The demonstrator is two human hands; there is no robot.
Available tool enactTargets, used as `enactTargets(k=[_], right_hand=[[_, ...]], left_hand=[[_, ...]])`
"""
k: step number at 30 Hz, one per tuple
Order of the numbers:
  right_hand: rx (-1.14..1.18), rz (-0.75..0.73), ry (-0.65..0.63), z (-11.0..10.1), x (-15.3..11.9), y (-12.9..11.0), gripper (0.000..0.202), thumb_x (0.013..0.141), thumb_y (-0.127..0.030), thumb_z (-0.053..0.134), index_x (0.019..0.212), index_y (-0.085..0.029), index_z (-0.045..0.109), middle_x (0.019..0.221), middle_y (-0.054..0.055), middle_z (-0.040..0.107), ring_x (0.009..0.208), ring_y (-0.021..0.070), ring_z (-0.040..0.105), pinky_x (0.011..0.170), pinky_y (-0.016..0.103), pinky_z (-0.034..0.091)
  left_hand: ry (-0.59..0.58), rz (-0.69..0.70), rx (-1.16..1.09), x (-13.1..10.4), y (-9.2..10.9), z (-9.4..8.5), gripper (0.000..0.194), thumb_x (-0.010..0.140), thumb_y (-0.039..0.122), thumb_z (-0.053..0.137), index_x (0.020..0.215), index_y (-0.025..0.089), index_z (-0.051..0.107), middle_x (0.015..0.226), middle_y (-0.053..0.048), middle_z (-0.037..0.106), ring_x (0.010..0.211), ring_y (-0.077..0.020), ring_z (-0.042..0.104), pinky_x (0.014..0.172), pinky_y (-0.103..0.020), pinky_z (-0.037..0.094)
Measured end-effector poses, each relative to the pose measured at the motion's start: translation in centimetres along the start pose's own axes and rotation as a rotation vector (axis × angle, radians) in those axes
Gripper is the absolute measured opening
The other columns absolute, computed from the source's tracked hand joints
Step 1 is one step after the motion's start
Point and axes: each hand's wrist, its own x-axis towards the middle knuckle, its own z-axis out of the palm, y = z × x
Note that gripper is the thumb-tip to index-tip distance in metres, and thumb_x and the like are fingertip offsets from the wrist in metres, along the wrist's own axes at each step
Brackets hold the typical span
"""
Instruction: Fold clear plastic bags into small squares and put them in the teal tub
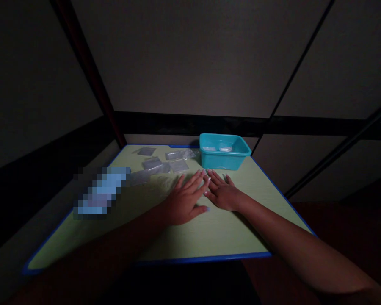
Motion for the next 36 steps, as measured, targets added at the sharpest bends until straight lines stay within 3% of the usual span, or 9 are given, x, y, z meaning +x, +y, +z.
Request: enactTargets(k=[3, 10, 17, 29, 32, 36], right_hand=[[-0.023, -0.035, 0.000, 0.4, 0.1, -0.7, 0.067, 0.094, -0.050, 0.027, 0.151, -0.019, 0.013, 0.157, 0.009, 0.004, 0.144, 0.0283, -0.004, 0.109, 0.064, 0.005], [-0.047, -0.020, 0.023, 0.7, -0.3, -1.1, 0.072, 0.092, -0.060, 0.026, 0.151, -0.020, 0.012, 0.156, 0.011, -0.001, 0.143, 0.0310, -0.005, 0.109, 0.064, 0.003], [-0.042, 0.051, -0.015, 0.3, -0.9, -0.4, 0.075, 0.092, -0.062, 0.022, 0.151, -0.021, 0.001, 0.155, 0.010, -0.008, 0.142, 0.0298, -0.008, 0.110, 0.062, 0.004], [0.024, 0.024, -0.010, 0.4, -1.0, 0.5, 0.069, 0.094, -0.055, 0.022, 0.152, -0.023, 0.003, 0.156, 0.010, -0.005, 0.143, 0.0304, -0.005, 0.109, 0.062, 0.008], [0.000, 0.018, 0.017, 0.3, -0.9, 0.6, 0.069, 0.094, -0.056, 0.024, 0.152, -0.022, 0.004, 0.156, 0.011, -0.005, 0.143, 0.0308, -0.005, 0.109, 0.063, 0.006], [0.009, -0.033, 0.209, -0.1, -0.9, 0.0, 0.072, 0.094, -0.056, 0.025, 0.152, -0.020, 0.003, 0.156, 0.011, -0.006, 0.143, 0.0283, -0.006, 0.110, 0.062, 0.004]], left_hand=[[-0.051, 0.055, -0.048, 0.1, 0.9, -0.1, 0.079, 0.091, 0.059, 0.036, 0.151, 0.012, 0.013, 0.156, -0.018, 0.009, 0.145, -0.0269, 0.001, 0.114, -0.055, 0.008], [-0.151, -0.131, -0.070, -0.2, 0.5, 1.1, 0.077, 0.094, 0.059, 0.028, 0.151, 0.011, 0.008, 0.156, -0.017, 0.011, 0.145, -0.0271, 0.011, 0.113, -0.055, 0.017], [-0.139, -0.255, -0.017, -1.0, -0.8, 1.2, 0.070, 0.094, 0.058, 0.030, 0.149, 0.016, 0.024, 0.156, -0.014, 0.017, 0.143, -0.0343, 0.014, 0.108, -0.060, 0.023], [-0.137, -0.614, 0.172, -1.6, -2.1, 1.8, 0.070, 0.092, 0.059, 0.035, 0.148, 0.018, 0.027, 0.152, -0.024, 0.025, 0.136, -0.0484, 0.024, 0.100, -0.064, 0.028], [-0.069, -0.580, 0.201, -1.4, -1.9, 1.4, 0.069, 0.093, 0.054, 0.038, 0.148, 0.015, 0.026, 0.152, -0.024, 0.025, 0.138, -0.0449, 0.024, 0.103, -0.061, 0.027], [-0.029, -0.424, 0.146, -0.8, -1.7, 0.5, 0.058, 0.096, 0.039, 0.033, 0.148, 0.014, 0.024, 0.155, -0.017, 0.020, 0.143, -0.0331, 0.017, 0.108, -0.057, 0.026]])
